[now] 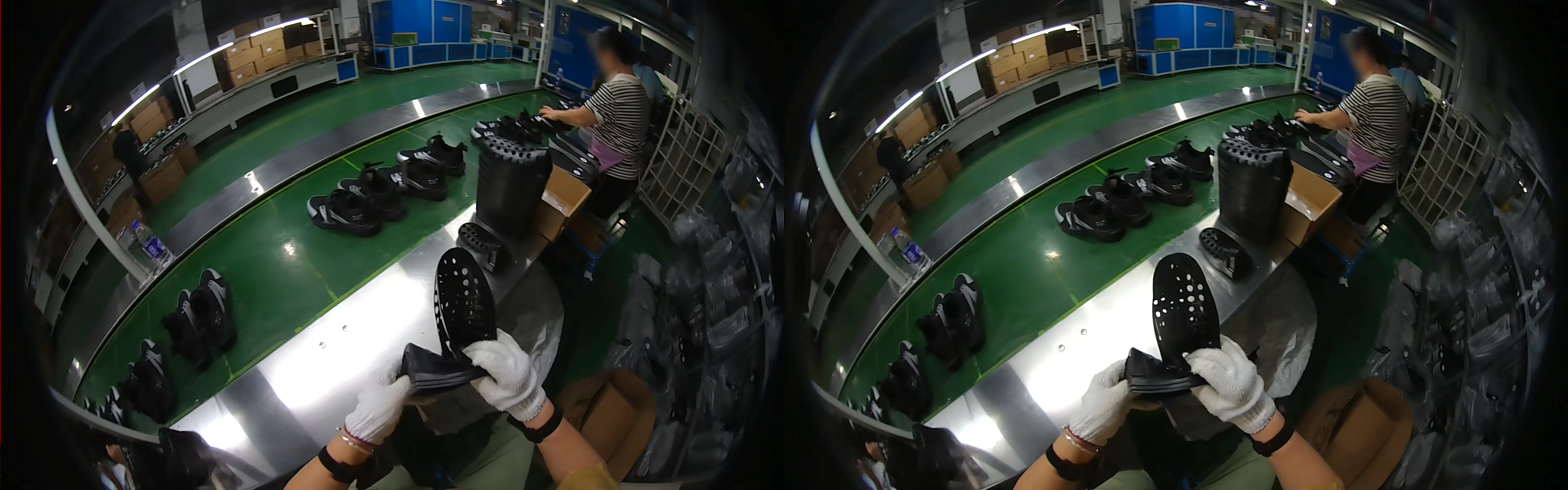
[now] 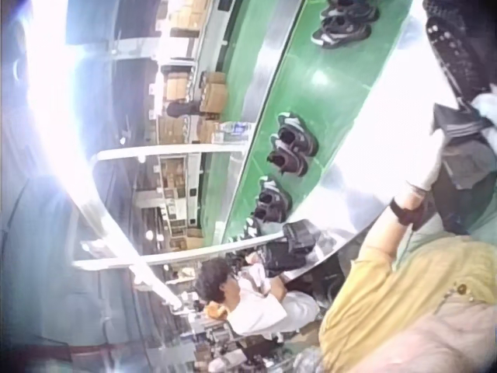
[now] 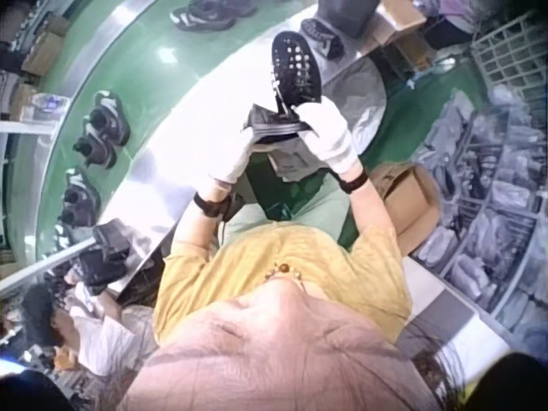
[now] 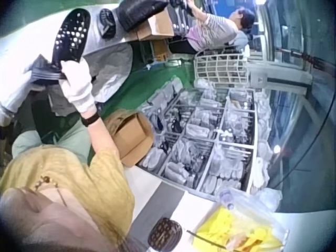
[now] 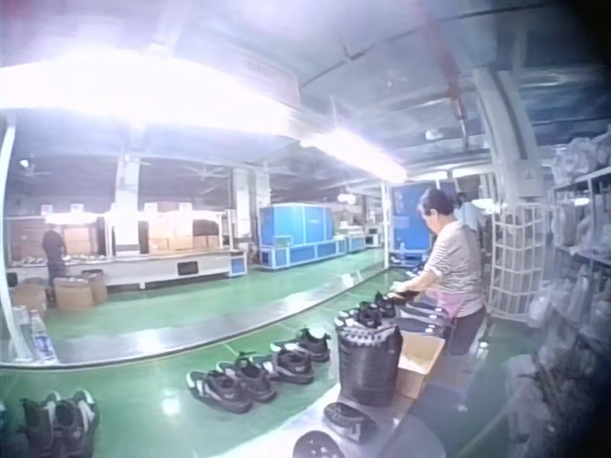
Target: The person is seen assembling shoe parts, including uppers and outsoles, on a production line.
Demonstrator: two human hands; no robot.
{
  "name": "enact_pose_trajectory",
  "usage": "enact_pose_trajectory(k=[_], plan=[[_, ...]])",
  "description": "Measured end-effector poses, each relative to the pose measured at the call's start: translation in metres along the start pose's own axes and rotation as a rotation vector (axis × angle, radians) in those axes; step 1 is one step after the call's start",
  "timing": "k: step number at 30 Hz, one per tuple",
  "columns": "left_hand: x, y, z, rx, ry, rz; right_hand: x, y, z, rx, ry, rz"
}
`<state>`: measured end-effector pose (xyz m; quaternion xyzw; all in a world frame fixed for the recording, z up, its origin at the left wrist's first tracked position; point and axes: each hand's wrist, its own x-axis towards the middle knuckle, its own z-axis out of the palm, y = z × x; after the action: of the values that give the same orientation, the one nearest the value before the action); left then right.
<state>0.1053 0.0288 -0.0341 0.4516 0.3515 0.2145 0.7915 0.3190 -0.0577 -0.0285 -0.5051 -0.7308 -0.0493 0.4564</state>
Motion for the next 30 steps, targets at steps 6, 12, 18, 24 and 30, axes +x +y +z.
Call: enact_pose_trajectory(k=[6, 12, 18, 24, 30], plan=[[0.013, -0.019, -0.035, 0.436, 0.461, 0.632, 0.019, -0.018, -0.007, 0.058, 0.065, 0.22], [0.037, -0.037, -0.05, 1.269, 0.84, 0.99, -0.02, -0.035, 0.017, 1.06, 0.372, 0.752], [0.01, -0.033, -0.042, 1.313, 0.548, 0.664, -0.032, -0.031, 0.041, 1.602, 0.4, 0.829], [-0.035, -0.02, -0.045, 0.645, 0.462, 0.493, -0.037, -0.042, 0.054, 2.063, 0.36, 0.717], [-0.035, 0.004, -0.021, -0.531, -0.081, 0.434, -0.037, -0.086, 0.073, 2.507, 0.181, 0.662]])
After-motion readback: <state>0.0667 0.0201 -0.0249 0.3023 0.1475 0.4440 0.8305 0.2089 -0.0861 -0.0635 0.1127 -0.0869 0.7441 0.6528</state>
